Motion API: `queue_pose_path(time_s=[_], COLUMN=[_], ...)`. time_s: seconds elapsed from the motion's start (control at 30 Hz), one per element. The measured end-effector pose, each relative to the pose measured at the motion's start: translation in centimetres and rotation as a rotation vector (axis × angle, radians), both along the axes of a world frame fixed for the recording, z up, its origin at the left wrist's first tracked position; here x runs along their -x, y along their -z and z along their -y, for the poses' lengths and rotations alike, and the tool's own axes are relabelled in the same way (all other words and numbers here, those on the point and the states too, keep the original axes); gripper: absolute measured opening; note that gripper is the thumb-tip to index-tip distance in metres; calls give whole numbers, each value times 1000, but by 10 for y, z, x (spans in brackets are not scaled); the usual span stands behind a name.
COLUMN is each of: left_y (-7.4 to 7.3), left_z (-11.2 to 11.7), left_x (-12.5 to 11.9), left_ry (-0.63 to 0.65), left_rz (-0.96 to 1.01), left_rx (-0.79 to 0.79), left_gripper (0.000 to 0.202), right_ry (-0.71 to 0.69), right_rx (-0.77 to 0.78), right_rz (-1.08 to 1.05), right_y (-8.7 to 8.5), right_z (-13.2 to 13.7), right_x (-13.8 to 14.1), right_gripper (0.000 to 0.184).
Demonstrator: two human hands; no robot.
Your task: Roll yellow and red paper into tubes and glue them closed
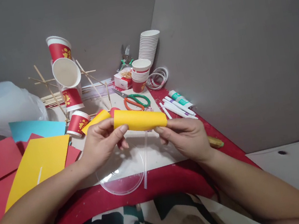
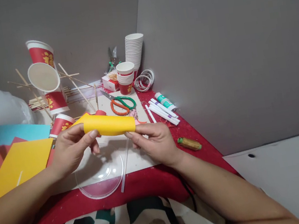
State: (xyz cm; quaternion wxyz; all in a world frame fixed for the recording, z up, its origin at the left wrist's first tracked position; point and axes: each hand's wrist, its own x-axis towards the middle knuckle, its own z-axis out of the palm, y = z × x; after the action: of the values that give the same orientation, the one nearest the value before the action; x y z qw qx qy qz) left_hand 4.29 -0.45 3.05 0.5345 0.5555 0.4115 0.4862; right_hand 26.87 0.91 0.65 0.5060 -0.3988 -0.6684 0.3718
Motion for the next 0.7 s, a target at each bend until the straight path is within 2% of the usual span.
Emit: queue_pose_path(time_s=[0.07,0.13,0.27,0.37,0.47,0.57,0.63,0.7], left_y=[-4,-8,-7,-3,3,5,6,8], left_z=[2,2,0,0,-2,-6,-10,-12], left_x=[0,-1,-1,-1,1,3,3,3], left_ry=[3,11,21,-9,-151,-319,-365,-335], left_rz=[-22,-47,-89,-134,-145,-77,7,77], left_rx=[-39,-48,-61,-137,-350,-542,-532,-407], left_gripper=[14,15,22,27,31,23,16,14], right_ry=[5,-3,-80,-129,-131,-142,-157,-169], right_rx=[-113,-116,84,255,360,417,464,531], right_rz=[12,3,-84,-246,-461,-613,-687,-754], right_y=[-2,-3,-3,2,5,2,-2,-5], right_z=[2,3,0,-5,-12,-17,-20,-22], right_x=[-1,-1,-1,2,4,5,4,1], right_gripper=[14,14,25,33,37,44,44,44])
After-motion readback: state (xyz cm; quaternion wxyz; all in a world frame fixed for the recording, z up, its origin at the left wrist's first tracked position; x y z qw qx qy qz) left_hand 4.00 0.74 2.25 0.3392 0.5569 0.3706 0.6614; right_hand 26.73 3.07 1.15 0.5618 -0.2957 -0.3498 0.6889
